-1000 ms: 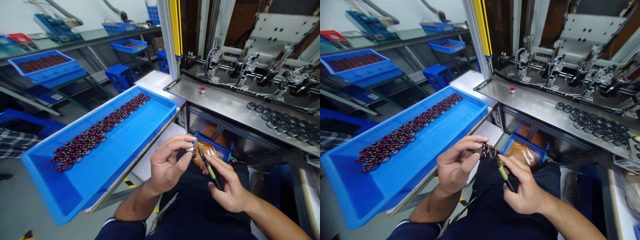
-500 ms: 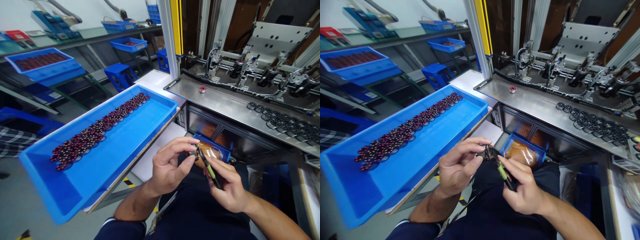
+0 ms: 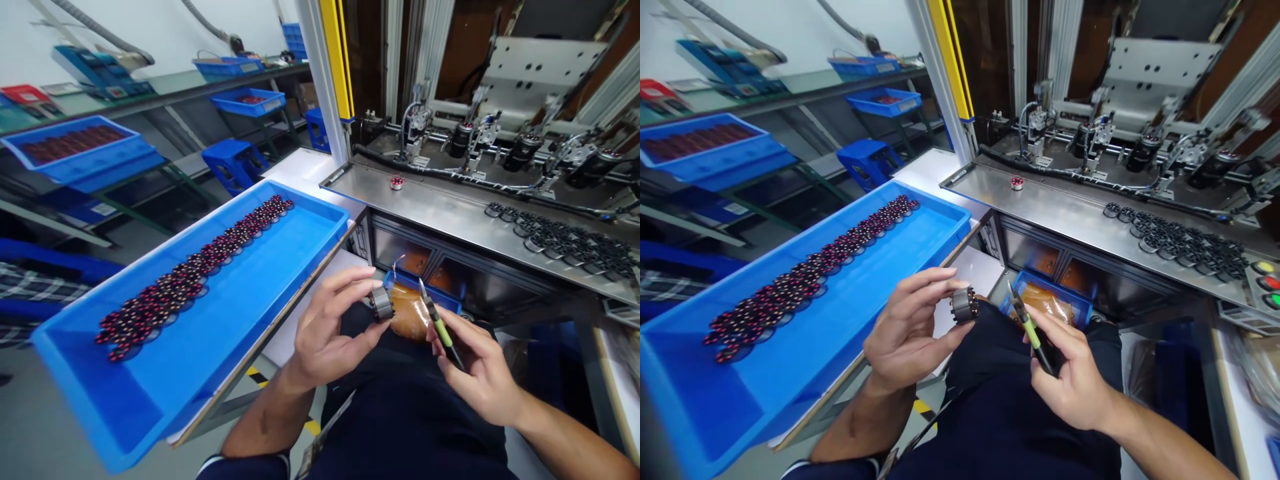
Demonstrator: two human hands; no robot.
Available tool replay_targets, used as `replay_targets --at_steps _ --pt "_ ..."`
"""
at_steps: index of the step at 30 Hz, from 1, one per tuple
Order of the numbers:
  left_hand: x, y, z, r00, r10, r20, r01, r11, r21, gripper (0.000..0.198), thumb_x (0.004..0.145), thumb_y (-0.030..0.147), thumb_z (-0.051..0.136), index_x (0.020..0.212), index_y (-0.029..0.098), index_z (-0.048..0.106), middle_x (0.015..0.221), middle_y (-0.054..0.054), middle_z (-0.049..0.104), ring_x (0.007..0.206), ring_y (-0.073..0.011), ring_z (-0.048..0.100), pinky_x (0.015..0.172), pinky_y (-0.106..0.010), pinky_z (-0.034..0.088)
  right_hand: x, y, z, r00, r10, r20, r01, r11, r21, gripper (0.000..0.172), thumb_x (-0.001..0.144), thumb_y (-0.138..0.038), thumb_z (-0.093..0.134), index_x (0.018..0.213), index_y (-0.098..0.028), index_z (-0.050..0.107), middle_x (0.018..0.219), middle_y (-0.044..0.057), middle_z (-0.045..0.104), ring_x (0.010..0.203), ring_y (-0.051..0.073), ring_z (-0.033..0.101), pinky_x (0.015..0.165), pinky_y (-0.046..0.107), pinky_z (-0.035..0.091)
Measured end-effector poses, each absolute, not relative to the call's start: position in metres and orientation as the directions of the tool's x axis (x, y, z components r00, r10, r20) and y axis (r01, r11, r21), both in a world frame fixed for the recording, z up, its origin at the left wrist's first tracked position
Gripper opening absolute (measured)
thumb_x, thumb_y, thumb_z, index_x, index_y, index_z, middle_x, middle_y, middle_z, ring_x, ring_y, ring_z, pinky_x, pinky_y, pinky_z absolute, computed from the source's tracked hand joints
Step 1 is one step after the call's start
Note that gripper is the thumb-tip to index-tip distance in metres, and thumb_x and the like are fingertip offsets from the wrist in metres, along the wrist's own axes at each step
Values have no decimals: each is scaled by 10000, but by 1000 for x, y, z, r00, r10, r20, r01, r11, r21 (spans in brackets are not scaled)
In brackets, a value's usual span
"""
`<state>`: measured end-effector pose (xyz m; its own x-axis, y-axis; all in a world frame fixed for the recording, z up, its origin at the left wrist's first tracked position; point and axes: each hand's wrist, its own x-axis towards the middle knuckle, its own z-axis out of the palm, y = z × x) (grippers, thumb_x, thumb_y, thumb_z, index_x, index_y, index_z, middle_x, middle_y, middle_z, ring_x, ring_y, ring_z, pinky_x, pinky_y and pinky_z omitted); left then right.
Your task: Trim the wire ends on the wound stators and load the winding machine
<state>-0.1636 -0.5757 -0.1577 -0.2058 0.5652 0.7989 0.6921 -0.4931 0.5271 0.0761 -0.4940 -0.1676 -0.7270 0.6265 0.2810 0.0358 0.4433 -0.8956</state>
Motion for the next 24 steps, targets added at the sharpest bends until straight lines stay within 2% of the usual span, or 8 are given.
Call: replay_targets --at_steps 4,8,12,15,18,21,24 --pt "-160 -576 -151 -70 524 849 785 -497 371 523 775 79 799 1261 201 648 1296 -113 659 1052 -207 713 887 -331 637 88 -500 -155 -755 613 231 45 400 -915 769 816 -4 563 1483 -375 468 1000 23 687 784 142 663 780 275 574" --pt "-158 -576 -146 -35 501 865 875 -403 269 496 774 112 808 1241 175 654 1215 -101 693 1029 -210 719 885 -315 636 92 -507 -140 -811 566 145 -18 223 -975 809 795 36 550 1471 -405 485 1004 12 690 791 121 674 773 246 585" --pt "-158 -577 -148 -57 522 851 882 -372 288 496 769 134 819 1234 198 659 1236 -105 686 1016 -214 722 895 -330 636 91 -510 -133 -852 512 109 -95 55 -994 848 790 61 535 1462 -452 481 1040 9 686 843 117 687 773 246 600" --pt "-159 -578 -149 -49 533 844 879 -378 290 518 771 115 813 1254 211 653 1202 -96 708 1006 -212 732 879 -314 641 91 -508 -133 -867 480 137 -119 69 -991 871 781 64 526 1481 -449 454 1096 16 681 919 133 698 855 297 601" --pt "-158 -579 -149 -22 516 856 880 -397 262 629 776 95 804 1352 230 591 1165 -83 742 993 -215 749 858 -319 653 91 -506 -134 -882 446 153 -116 109 -987 867 794 46 511 1514 -424 406 1154 30 669 987 146 694 927 336 583" --pt "-156 -579 -148 -31 498 867 857 -433 280 768 736 44 824 1425 200 525 1154 -100 760 1021 -234 751 898 -355 651 90 -505 -133 -886 436 156 -114 121 -986 868 796 44 502 1520 -422 391 1163 27 660 1002 142 687 939 330 576" --pt "-154 -579 -149 -65 491 869 807 -486 335 820 702 1 837 1433 195 520 1150 -106 767 1030 -237 752 919 -368 650 87 -504 -131 -883 442 160 -120 117 -986 873 790 52 508 1513 -424 403 1149 21 659 987 135 684 931 316 574"
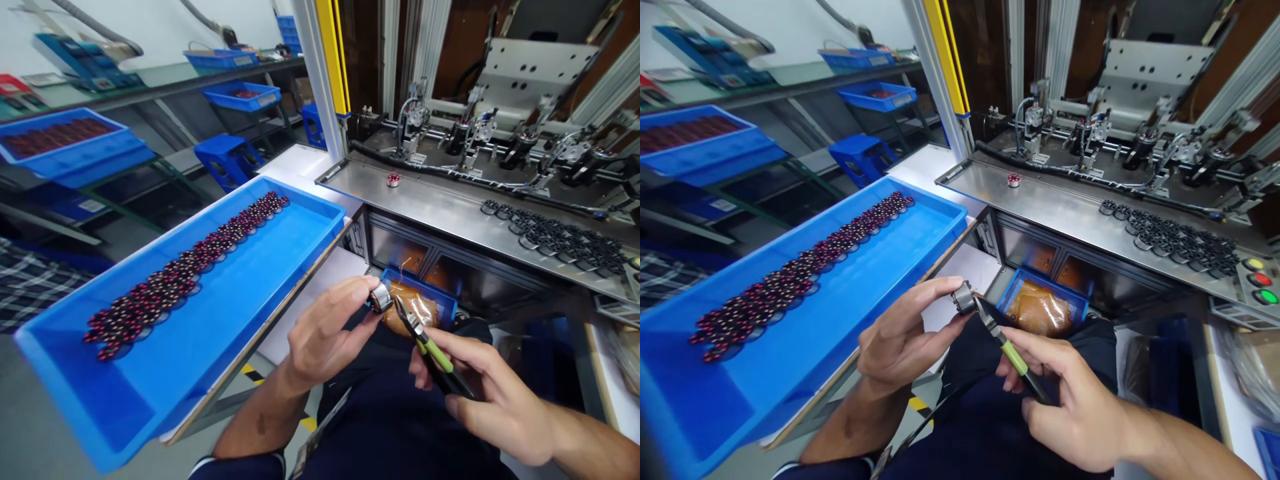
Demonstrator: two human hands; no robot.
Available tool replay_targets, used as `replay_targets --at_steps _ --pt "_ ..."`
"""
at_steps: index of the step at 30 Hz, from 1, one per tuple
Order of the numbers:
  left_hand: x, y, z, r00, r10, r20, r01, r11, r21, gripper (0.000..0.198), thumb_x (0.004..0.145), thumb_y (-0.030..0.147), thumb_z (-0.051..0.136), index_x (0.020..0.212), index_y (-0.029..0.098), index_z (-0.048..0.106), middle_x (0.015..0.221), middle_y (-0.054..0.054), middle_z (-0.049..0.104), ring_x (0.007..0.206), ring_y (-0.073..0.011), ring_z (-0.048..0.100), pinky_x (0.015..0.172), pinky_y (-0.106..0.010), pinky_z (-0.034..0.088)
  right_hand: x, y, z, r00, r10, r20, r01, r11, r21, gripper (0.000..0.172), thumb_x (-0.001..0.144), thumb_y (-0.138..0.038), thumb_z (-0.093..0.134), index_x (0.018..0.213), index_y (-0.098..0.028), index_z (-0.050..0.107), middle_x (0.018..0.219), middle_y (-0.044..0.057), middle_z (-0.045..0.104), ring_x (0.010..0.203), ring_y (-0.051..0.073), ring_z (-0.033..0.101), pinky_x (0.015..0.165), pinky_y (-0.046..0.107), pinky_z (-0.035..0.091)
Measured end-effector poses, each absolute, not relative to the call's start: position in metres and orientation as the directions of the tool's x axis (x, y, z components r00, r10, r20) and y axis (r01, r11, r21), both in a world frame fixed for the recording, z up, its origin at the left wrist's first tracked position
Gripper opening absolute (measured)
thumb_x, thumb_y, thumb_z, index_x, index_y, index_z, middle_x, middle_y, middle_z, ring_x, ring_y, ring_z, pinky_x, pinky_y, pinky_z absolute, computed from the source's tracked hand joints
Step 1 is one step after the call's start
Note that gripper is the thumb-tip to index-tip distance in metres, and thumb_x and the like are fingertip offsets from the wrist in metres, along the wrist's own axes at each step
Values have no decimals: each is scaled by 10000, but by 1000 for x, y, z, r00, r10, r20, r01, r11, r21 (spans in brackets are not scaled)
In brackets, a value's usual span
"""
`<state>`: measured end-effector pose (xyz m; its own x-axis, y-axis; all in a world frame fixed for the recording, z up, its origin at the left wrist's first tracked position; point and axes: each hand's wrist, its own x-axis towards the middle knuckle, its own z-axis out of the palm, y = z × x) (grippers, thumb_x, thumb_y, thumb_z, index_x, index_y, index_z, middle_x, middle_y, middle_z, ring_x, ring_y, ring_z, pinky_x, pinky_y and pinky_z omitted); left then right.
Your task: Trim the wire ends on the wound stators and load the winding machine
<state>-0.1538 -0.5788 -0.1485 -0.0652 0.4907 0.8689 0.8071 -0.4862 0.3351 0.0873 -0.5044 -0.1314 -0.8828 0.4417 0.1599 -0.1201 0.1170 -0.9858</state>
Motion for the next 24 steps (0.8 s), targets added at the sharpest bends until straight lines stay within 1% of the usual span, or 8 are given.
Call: replay_targets --at_steps 3,5,9,12,17,20,22,24 --pt "-151 -579 -149 -122 522 844 770 -487 412 771 725 2 821 1407 237 550 1153 -87 772 1027 -236 755 904 -386 659 84 -504 -131 -886 434 163 -137 91 -986 870 785 55 513 1505 -424 420 1138 20 662 961 133 681 907 316 581" --pt "-151 -578 -150 -138 539 831 754 -487 441 761 723 -3 820 1396 241 564 1158 -87 772 1029 -239 755 906 -391 661 82 -503 -131 -889 433 147 -135 59 -989 859 786 51 514 1502 -415 430 1132 23 662 951 136 676 891 319 586" --pt "-153 -577 -153 -133 527 840 731 -520 442 811 700 -14 829 1416 246 551 1184 -94 767 1045 -246 751 923 -408 660 81 -503 -131 -891 439 114 -120 13 -993 846 784 49 518 1497 -401 449 1112 31 661 936 138 669 860 311 591" --pt "-155 -576 -156 -125 528 840 706 -548 449 819 703 -12 828 1428 239 539 1193 -108 767 1056 -247 749 932 -407 657 79 -503 -129 -888 443 125 -137 5 -991 871 773 64 511 1486 -432 455 1097 24 659 919 133 668 841 303 593" --pt "-158 -574 -159 -103 495 863 687 -592 422 959 695 0 840 1516 275 427 1219 -117 762 1054 -253 755 931 -420 657 75 -503 -127 -888 446 116 -139 -20 -990 863 776 68 513 1467 -448 479 1051 17 659 866 128 668 777 287 598" --pt "-159 -574 -160 -95 492 865 684 -599 416 977 683 -9 841 1522 266 423 1237 -126 754 1062 -259 752 938 -426 655 74 -503 -126 -881 459 113 -119 16 -993 847 774 60 515 1467 -426 489 986 7 653 789 116 653 725 270 584" --pt "-160 -574 -160 -92 491 866 685 -600 413 976 681 -12 840 1521 266 428 1228 -121 758 1062 -259 752 940 -423 654 73 -502 -125 -880 462 111 -83 80 -993 821 767 41 512 1470 -382 505 885 -9 634 690 99 606 656 235 552" --pt "-159 -574 -160 -87 492 866 689 -599 409 988 674 -25 838 1523 265 424 1215 -119 763 1057 -259 754 944 -423 651 73 -502 -125 -868 481 121 -44 167 -985 780 758 16 511 1456 -330 539 816 -13 621 643 98 569 605 211 520"
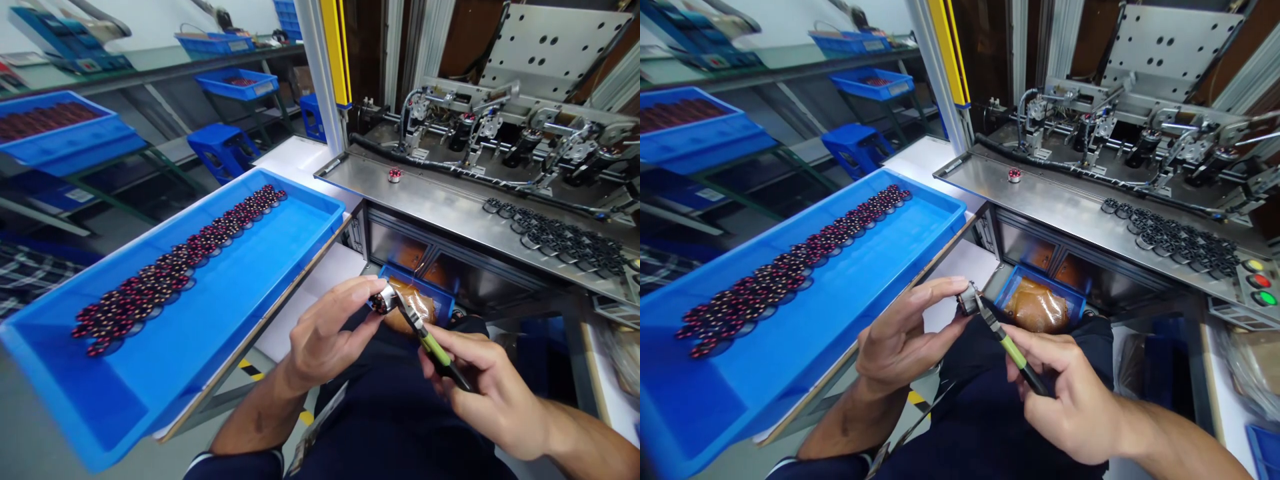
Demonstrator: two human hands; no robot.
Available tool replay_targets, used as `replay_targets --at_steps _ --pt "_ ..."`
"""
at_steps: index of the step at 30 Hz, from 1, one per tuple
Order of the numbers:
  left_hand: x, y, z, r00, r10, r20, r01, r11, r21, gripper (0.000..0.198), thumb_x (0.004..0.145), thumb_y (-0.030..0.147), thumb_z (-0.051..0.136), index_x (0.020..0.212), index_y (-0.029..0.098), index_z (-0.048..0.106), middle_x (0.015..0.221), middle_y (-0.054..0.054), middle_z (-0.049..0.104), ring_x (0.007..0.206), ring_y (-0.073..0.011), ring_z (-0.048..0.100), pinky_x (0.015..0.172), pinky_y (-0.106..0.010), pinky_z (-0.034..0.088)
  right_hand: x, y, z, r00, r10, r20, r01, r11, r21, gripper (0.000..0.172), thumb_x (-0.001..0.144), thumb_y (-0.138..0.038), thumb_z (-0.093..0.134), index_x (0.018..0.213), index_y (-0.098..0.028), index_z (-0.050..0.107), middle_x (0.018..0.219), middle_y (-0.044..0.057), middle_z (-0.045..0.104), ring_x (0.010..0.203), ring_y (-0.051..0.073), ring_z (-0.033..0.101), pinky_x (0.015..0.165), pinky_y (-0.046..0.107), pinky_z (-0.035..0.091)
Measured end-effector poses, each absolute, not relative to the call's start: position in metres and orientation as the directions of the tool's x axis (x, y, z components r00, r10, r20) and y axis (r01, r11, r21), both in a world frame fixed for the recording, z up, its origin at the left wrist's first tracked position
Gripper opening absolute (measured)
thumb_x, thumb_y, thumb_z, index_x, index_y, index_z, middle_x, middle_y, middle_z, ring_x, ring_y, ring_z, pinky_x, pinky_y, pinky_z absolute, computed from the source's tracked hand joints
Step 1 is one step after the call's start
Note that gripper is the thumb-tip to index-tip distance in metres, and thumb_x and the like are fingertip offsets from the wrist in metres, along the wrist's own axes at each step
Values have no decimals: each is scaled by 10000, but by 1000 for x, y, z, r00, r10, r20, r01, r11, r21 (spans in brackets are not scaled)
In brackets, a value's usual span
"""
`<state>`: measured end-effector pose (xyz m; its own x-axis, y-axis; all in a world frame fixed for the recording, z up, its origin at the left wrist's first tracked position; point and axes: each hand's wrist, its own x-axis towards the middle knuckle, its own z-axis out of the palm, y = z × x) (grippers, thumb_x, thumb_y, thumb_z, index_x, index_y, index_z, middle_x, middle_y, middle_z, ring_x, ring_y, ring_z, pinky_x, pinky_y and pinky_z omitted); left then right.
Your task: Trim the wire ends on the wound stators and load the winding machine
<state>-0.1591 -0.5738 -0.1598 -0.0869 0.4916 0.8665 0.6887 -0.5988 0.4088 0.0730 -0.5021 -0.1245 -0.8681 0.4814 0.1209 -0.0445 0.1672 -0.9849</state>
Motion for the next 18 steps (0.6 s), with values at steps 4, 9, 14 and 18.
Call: replay_targets --at_steps 4,9,14,18 --pt "-157 -572 -163 -144 489 860 657 -603 453 963 643 -53 846 1479 256 480 1201 -107 768 1055 -243 752 975 -406 630 78 -500 -126 -809 573 135 56 303 -951 710 804 -36 559 1461 -303 528 924 25 692 764 144 665 700 252 571" --pt "-155 -569 -166 -417 633 652 236 -618 750 692 725 186 885 1331 251 557 1102 -82 795 961 -201 773 874 -318 642 79 -464 -127 -758 615 217 197 533 -823 601 856 -173 618 1442 -286 555 1074 75 729 936 236 718 910 412 573" --pt "-156 -565 -168 -337 891 306 -381 -426 821 748 661 525 888 1281 270 556 1006 -89 800 757 -203 776 659 -286 641 41 -365 -120 -614 658 436 456 747 -484 640 746 -211 639 1384 -172 620 1168 129 734 1059 325 695 1001 470 522" --pt "-156 -566 -170 -305 923 235 -495 -364 789 718 685 541 863 1285 294 555 952 -54 789 738 -180 760 659 -266 612 0 -288 -133 -571 743 349 694 664 -279 603 698 -205 650 1293 -110 683 1100 172 752 1016 357 698 971 483 530"
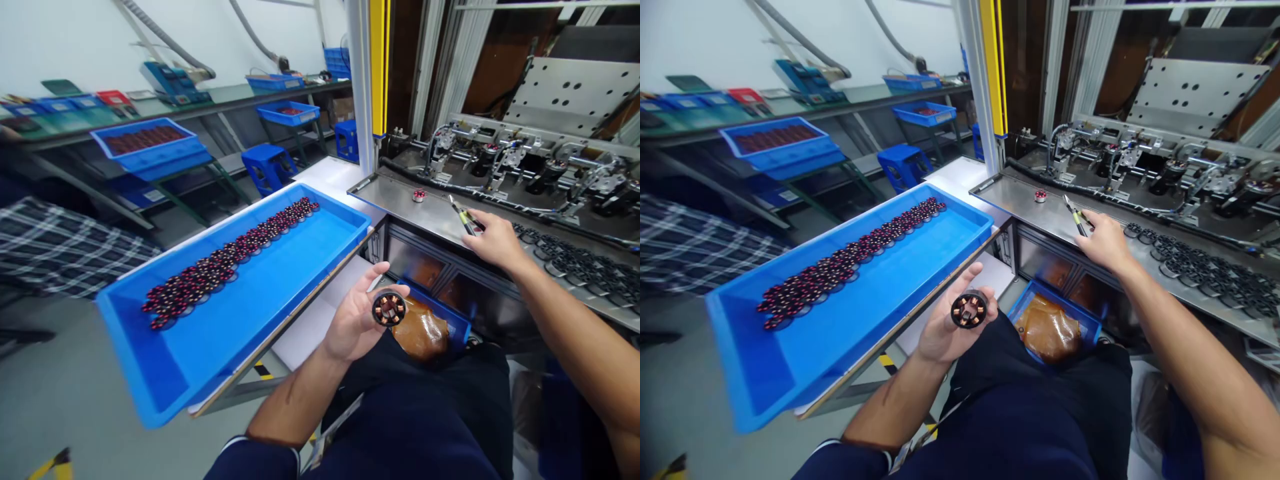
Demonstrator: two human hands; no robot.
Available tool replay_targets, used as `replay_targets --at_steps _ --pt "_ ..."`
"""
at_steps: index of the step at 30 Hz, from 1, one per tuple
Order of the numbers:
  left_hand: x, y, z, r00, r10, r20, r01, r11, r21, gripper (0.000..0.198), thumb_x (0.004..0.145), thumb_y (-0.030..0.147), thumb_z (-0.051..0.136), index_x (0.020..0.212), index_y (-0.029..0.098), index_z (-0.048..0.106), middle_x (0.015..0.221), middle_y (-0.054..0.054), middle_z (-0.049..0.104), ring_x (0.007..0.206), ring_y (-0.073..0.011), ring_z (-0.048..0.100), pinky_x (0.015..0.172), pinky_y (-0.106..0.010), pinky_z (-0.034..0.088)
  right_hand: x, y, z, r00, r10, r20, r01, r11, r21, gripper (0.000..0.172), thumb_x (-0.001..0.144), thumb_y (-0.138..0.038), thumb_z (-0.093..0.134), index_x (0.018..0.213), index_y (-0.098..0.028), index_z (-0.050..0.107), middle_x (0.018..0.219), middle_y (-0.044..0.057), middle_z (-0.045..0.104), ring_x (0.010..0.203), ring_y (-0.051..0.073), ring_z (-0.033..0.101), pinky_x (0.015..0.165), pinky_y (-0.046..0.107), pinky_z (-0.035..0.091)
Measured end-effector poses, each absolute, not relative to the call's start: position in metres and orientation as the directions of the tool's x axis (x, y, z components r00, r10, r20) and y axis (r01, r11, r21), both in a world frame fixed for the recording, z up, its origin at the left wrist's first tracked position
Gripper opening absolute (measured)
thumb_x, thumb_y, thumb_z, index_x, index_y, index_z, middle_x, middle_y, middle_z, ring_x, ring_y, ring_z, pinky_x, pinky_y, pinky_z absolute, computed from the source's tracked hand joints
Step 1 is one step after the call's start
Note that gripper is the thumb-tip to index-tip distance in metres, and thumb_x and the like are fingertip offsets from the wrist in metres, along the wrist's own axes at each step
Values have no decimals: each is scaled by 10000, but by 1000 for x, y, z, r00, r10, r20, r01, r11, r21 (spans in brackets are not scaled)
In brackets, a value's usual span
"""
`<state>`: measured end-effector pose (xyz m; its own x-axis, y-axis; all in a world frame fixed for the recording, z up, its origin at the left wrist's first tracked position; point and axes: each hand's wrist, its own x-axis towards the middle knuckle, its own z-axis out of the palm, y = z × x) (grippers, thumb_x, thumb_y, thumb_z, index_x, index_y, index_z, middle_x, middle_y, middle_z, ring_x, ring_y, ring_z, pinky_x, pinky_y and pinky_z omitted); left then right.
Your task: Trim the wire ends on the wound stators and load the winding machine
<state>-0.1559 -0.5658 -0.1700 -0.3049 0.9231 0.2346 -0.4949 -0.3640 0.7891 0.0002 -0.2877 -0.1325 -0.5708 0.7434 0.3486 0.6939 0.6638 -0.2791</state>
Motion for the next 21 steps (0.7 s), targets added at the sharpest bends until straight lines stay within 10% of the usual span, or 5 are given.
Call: replay_targets --at_steps 11,21 --pt "-162 -568 -182 -286 920 266 -395 -367 842 762 732 580 811 1364 317 477 1050 -80 773 810 -216 750 716 -335 602 -24 -247 -178 -537 763 361 748 628 -213 511 817 -307 617 1265 -69 682 1214 221 694 1162 340 619 1038 410 460" --pt "-159 -580 -176 -268 957 116 -696 -275 664 831 568 362 960 1277 267 538 928 -27 758 743 -168 720 745 -279 559 -20 -244 -173 -533 794 294 797 587 -141 513 848 -380 579 1244 -76 698 1224 231 709 1115 311 636 949 367 446"
